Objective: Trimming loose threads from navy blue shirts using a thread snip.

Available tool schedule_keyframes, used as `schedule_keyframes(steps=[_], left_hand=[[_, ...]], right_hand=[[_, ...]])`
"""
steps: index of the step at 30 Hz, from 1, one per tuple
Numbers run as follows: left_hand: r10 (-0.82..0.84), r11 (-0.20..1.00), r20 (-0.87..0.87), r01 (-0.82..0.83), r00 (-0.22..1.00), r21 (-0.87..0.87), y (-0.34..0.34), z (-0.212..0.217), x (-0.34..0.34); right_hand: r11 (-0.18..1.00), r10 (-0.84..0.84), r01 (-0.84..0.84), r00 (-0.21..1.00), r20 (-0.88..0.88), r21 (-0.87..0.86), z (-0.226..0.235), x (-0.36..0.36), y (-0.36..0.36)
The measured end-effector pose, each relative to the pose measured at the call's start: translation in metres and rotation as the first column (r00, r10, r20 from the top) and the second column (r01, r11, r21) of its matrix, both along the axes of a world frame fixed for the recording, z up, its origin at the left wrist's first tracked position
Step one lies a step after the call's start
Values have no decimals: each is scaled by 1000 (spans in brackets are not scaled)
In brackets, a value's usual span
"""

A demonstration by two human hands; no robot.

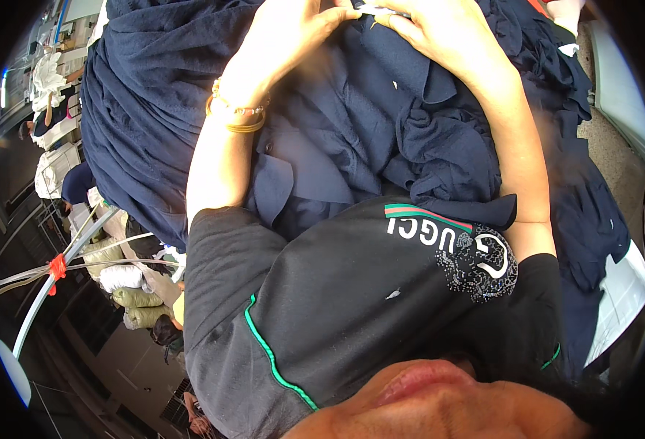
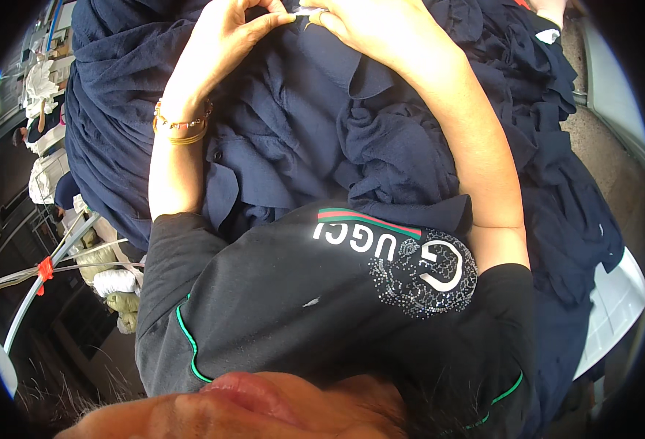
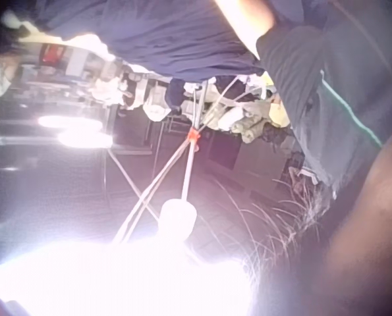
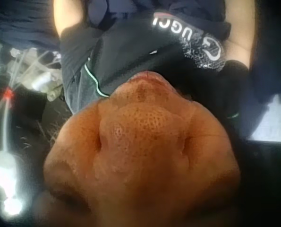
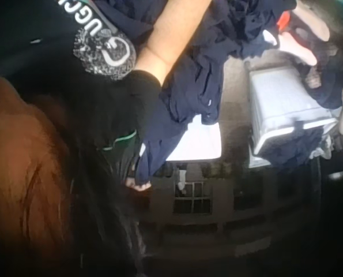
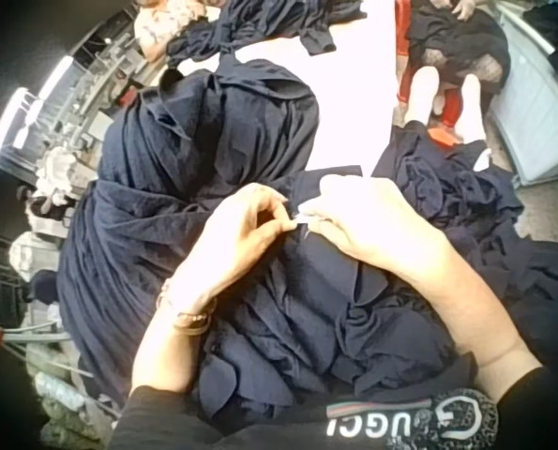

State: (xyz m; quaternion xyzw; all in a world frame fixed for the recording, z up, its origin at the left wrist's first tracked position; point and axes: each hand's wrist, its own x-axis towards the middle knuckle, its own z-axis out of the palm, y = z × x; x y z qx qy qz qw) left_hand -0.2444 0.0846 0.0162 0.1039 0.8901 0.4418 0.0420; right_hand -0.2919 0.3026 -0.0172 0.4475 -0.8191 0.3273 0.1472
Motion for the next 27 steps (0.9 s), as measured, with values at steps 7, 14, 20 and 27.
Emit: schedule_keyframes(steps=[7, 14, 20, 27], left_hand=[[-22, 1000, 22, 22, 999, 12, 1, 2, -2], [4, 994, 100, -15, 995, 109, 2, 2, -6], [30, 993, 96, -41, 995, 111, 5, 9, -2], [-69, 861, -329, -111, 942, -497, -6, -15, 5]], right_hand=[[996, 22, -25, 999, -35, -83, -6, -4, 4], [996, 27, -18, 994, 105, -89, 2, -3, 6], [999, 19, -14, 996, 86, -50, -3, -6, 5], [858, 130, 245, 746, 653, -451, -23, 1, -22]])
